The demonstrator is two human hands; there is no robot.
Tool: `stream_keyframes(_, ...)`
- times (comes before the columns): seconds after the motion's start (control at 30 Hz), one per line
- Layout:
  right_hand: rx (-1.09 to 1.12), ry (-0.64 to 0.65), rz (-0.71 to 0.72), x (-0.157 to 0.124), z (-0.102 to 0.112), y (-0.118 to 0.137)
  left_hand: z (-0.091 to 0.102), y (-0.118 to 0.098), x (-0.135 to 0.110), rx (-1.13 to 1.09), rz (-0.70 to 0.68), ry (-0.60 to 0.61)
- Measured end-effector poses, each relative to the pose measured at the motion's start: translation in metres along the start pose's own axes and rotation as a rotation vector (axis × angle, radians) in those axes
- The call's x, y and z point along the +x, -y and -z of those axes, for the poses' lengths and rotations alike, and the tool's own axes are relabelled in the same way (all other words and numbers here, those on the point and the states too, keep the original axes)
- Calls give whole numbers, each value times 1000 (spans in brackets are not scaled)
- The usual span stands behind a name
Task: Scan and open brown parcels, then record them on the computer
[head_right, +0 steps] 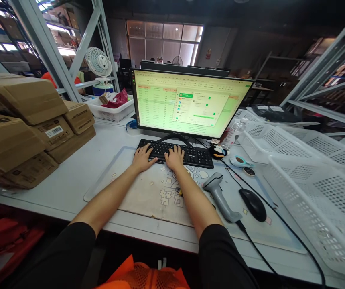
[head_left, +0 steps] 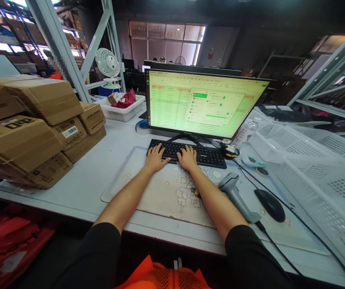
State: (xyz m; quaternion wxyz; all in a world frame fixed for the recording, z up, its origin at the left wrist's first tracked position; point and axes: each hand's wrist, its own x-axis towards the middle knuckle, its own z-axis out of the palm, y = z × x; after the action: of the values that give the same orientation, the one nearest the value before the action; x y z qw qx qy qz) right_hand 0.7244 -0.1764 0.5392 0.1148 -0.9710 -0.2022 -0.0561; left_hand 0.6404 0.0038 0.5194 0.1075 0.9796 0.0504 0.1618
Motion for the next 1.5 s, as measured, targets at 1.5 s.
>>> stream_keyframes(1.5,44,9,162,-12,-9,-1,6,24,-1,-111,133,22)
